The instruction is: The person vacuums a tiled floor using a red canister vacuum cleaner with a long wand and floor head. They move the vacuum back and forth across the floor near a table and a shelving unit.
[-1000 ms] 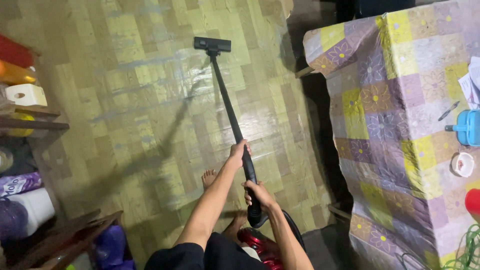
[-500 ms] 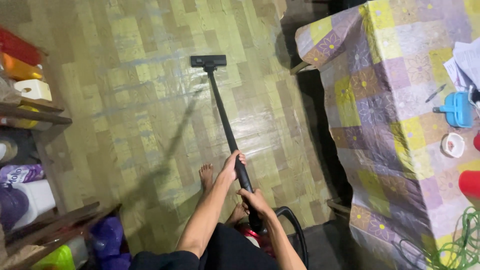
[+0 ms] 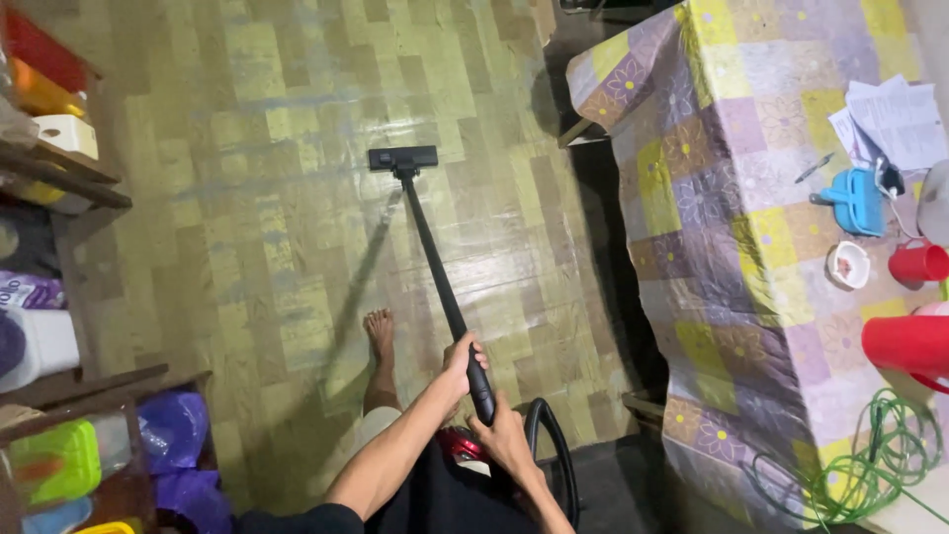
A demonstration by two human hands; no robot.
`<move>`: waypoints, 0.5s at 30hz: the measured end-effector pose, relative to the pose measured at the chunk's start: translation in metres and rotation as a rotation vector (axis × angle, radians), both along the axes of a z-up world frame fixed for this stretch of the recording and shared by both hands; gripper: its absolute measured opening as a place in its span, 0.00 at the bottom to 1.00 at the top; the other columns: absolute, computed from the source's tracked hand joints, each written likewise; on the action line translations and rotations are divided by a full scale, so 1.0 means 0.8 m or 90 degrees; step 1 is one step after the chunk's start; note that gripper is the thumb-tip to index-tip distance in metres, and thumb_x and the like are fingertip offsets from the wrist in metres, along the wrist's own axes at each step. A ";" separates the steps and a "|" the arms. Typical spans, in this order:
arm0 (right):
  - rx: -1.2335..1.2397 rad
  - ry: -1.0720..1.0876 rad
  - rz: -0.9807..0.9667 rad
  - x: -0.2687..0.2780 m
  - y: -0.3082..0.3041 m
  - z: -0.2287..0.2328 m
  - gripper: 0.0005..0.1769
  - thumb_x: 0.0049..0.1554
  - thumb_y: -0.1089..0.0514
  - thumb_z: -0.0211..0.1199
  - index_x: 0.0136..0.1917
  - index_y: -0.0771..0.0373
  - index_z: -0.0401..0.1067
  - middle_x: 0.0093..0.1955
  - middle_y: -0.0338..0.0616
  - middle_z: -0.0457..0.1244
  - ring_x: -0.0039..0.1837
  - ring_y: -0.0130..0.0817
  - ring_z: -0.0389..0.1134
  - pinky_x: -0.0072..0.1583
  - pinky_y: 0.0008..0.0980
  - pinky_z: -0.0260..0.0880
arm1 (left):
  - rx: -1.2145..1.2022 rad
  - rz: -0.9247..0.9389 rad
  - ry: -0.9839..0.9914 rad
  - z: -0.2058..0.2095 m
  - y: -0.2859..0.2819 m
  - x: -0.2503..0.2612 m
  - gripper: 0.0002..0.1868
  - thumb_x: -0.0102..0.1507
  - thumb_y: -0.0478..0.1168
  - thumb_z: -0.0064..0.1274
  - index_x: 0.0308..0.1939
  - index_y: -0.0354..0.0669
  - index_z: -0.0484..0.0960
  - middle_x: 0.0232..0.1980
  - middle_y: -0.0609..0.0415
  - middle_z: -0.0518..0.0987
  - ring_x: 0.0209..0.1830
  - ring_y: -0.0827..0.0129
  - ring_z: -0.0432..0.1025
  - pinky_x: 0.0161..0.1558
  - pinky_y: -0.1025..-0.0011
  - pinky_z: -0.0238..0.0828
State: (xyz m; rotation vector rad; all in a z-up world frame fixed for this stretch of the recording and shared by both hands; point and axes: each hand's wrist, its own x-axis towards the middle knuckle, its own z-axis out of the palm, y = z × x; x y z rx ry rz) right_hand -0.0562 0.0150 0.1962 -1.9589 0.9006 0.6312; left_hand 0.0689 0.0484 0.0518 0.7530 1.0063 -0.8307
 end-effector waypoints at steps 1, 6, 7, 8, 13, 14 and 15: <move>0.002 -0.002 0.005 -0.003 0.001 -0.008 0.21 0.55 0.46 0.64 0.52 0.60 0.62 0.39 0.51 0.67 0.38 0.43 0.64 0.44 0.39 0.63 | 0.002 0.005 -0.002 0.007 0.002 -0.001 0.14 0.64 0.39 0.56 0.25 0.44 0.71 0.22 0.57 0.68 0.14 0.73 0.60 0.17 0.73 0.56; -0.034 -0.024 0.041 0.012 0.014 -0.052 0.23 0.56 0.45 0.62 0.58 0.59 0.64 0.47 0.62 0.69 0.50 0.64 0.69 0.50 0.49 0.68 | 0.030 0.004 -0.018 0.008 0.020 0.022 0.10 0.59 0.36 0.58 0.26 0.43 0.72 0.23 0.57 0.70 0.13 0.73 0.60 0.16 0.75 0.56; -0.033 -0.023 0.043 0.020 0.013 -0.055 0.23 0.56 0.45 0.62 0.58 0.59 0.64 0.47 0.62 0.69 0.50 0.64 0.69 0.50 0.49 0.68 | 0.031 0.007 -0.016 0.008 0.021 0.031 0.10 0.59 0.36 0.58 0.26 0.43 0.72 0.23 0.57 0.70 0.13 0.73 0.60 0.16 0.75 0.56; -0.047 -0.015 0.058 0.031 0.012 -0.060 0.24 0.57 0.43 0.61 0.58 0.60 0.63 0.48 0.64 0.69 0.51 0.67 0.68 0.51 0.52 0.67 | 0.036 -0.007 -0.020 0.007 0.022 0.043 0.11 0.60 0.35 0.58 0.24 0.42 0.73 0.22 0.57 0.69 0.14 0.74 0.60 0.16 0.75 0.57; -0.017 -0.004 0.035 0.115 0.008 -0.053 0.22 0.54 0.47 0.60 0.54 0.63 0.61 0.46 0.63 0.67 0.46 0.61 0.65 0.49 0.49 0.65 | 0.041 -0.058 -0.031 -0.012 0.018 0.120 0.16 0.62 0.39 0.60 0.23 0.40 0.72 0.18 0.55 0.66 0.13 0.72 0.60 0.17 0.74 0.60; -0.014 -0.007 0.022 0.132 0.010 -0.053 0.22 0.54 0.49 0.60 0.55 0.64 0.62 0.46 0.63 0.67 0.46 0.61 0.66 0.49 0.50 0.66 | 0.038 -0.051 -0.028 -0.016 0.018 0.136 0.14 0.60 0.38 0.60 0.23 0.41 0.72 0.19 0.56 0.66 0.14 0.72 0.60 0.17 0.74 0.60; -0.012 -0.010 0.009 0.150 0.013 -0.053 0.22 0.53 0.51 0.59 0.57 0.65 0.62 0.46 0.63 0.67 0.46 0.62 0.67 0.49 0.50 0.66 | 0.034 -0.043 -0.025 -0.021 0.018 0.153 0.13 0.59 0.38 0.60 0.24 0.42 0.72 0.20 0.57 0.66 0.14 0.73 0.60 0.17 0.74 0.60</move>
